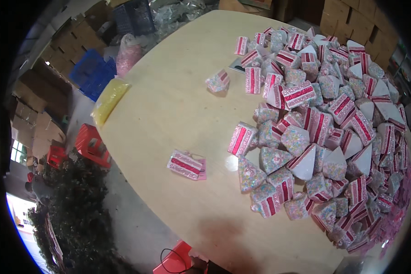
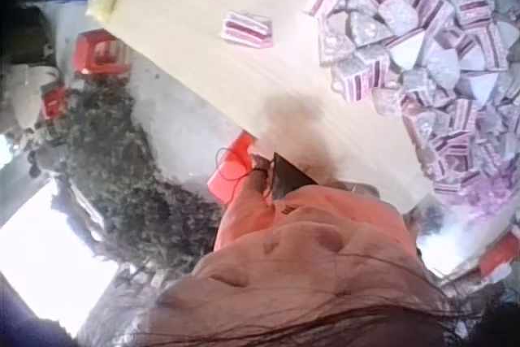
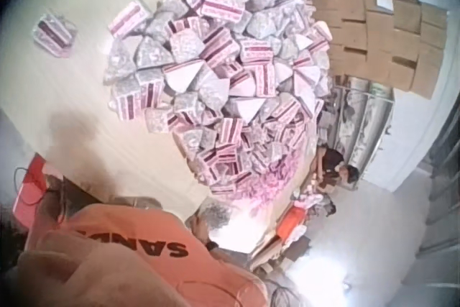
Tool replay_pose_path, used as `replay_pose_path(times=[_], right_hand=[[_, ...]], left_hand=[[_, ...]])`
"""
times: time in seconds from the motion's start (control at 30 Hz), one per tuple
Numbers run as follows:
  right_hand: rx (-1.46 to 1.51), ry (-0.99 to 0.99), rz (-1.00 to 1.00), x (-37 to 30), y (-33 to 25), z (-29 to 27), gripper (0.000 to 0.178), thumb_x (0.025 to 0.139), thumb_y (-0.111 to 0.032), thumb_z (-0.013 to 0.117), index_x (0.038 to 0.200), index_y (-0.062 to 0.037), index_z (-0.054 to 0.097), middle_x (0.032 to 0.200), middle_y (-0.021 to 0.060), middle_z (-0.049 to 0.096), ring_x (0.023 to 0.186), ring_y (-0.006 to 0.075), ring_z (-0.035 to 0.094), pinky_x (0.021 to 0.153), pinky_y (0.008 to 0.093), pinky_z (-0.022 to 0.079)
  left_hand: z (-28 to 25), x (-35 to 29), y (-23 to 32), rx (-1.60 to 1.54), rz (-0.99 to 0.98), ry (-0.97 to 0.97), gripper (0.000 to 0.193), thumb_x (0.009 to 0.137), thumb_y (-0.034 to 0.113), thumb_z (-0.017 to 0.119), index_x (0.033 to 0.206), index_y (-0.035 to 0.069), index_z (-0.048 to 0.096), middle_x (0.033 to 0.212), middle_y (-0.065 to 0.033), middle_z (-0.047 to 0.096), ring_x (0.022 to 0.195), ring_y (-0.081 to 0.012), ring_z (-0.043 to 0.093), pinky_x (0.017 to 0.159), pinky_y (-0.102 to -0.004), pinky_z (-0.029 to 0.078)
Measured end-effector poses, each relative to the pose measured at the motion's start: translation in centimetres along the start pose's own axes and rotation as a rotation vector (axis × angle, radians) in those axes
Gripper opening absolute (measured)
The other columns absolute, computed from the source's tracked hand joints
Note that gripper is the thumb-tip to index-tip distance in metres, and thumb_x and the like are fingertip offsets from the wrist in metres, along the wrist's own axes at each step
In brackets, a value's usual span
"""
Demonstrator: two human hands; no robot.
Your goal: The person repeatedly picks up small, colorful, triangular packets from a large pile on a table. They insert a small metal pin into the top of each packet to secure it and then place the finished item into a separate pile. The process is repetitive and involves handling items one at a time.
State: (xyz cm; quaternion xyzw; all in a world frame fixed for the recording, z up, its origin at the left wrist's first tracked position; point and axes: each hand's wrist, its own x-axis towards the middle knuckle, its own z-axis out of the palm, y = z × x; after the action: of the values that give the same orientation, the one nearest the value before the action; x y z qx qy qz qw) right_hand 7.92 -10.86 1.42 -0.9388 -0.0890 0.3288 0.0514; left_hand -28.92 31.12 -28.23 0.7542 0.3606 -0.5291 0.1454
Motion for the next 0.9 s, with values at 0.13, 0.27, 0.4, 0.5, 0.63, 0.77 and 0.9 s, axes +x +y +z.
replay_pose_path(times=[0.13, 0.27, 0.4, 0.5, 0.63, 0.77, 0.9], right_hand=[[-0.035, -0.019, 0.062, -0.1, -1.4, 0.2, 0.032, 0.089, -0.03, 0.045, 0.087, -0.0015, 0.059, 0.079, 0.0223, 0.056, 0.074, 0.038, 0.052, 0.066, 0.0478, 0.039], [-0.019, -0.067, 0.099, 0.6, -1.0, 2.0, 0.028, 0.089, -0.03, 0.044, 0.087, -0.0067, 0.06, 0.088, 0.0181, 0.055, 0.084, 0.0349, 0.047, 0.076, 0.0473, 0.035], [0.1, 0.019, -0.118, 0.8, -4.0, 0.8, 0.034, 0.089, -0.031, 0.044, 0.079, -0.0018, 0.058, 0.07, 0.0171, 0.058, 0.07, 0.0333, 0.056, 0.068, 0.0414, 0.044], [0.036, -0.046, -0.14, 1.3, -12.0, -4.6, 0.032, 0.081, -0.028, 0.054, 0.091, 0.0019, 0.06, 0.079, 0.024, 0.061, 0.078, 0.0387, 0.06, 0.071, 0.0419, 0.048], [-0.223, -0.182, -0.245, 2.9, -13.2, -3.8, 0.046, 0.08, -0.042, 0.049, 0.065, -0.0007, 0.064, 0.071, 0.0219, 0.062, 0.069, 0.036, 0.063, 0.065, 0.0448, 0.049], [-0.26, -0.288, -0.191, 2.6, -18.8, -6.1, 0.043, 0.082, -0.042, 0.049, 0.075, -0.0031, 0.065, 0.071, 0.02, 0.062, 0.069, 0.0361, 0.062, 0.065, 0.0454, 0.049], [-0.077, -0.189, -0.175, 1.4, -22.1, -4.7, 0.037, 0.083, -0.04, 0.049, 0.082, -0.006, 0.064, 0.075, 0.018, 0.063, 0.072, 0.0355, 0.062, 0.066, 0.0432, 0.049]], left_hand=[[-1.6, -0.2, -1.1, -0.068, -0.025, 0.004, 0.041, 0.082, 0.037, 0.052, 0.11, 0.008, 0.061, 0.114, -0.0114, 0.059, 0.112, -0.029, 0.05, 0.1, -0.0505, 0.029], [-5.8, -0.6, -4.0, -0.093, -0.045, 0.0, 0.041, 0.081, 0.032, 0.054, 0.111, 0.005, 0.06, 0.114, -0.0145, 0.058, 0.112, -0.0316, 0.05, 0.098, -0.0476, 0.032], [-11.0, -6.0, -6.4, -0.268, -0.021, -0.059, 0.041, 0.08, 0.027, 0.055, 0.112, 0.002, 0.058, 0.115, -0.0176, 0.057, 0.111, -0.0343, 0.049, 0.097, -0.0448, 0.035], [-18.6, -14.2, -9.5, -0.392, 0.068, -0.22, 0.041, 0.079, 0.024, 0.057, 0.113, -0.001, 0.057, 0.115, -0.02, 0.056, 0.111, -0.0363, 0.049, 0.096, -0.0426, 0.037], [-35.6, -24.2, -9.0, -0.272, 0.55, -0.584, 0.031, 0.087, 0.035, 0.054, 0.103, 0.011, 0.065, 0.101, -0.0033, 0.065, 0.097, -0.0141, 0.058, 0.093, -0.0369, 0.04], [-55.0, -31.2, -6.2, -0.565, 0.676, -0.214, 0.02, 0.087, 0.013, 0.055, 0.102, 0.003, 0.062, 0.092, -0.0047, 0.065, 0.087, -0.0089, 0.058, 0.081, -0.0257, 0.044], [-67.6, -21.4, -4.6, -0.993, 0.894, 0.447, 0.024, 0.087, 0.019, 0.057, 0.102, -0.001, 0.058, 0.096, -0.003, 0.062, 0.095, -0.0087, 0.054, 0.08, -0.0251, 0.042]])
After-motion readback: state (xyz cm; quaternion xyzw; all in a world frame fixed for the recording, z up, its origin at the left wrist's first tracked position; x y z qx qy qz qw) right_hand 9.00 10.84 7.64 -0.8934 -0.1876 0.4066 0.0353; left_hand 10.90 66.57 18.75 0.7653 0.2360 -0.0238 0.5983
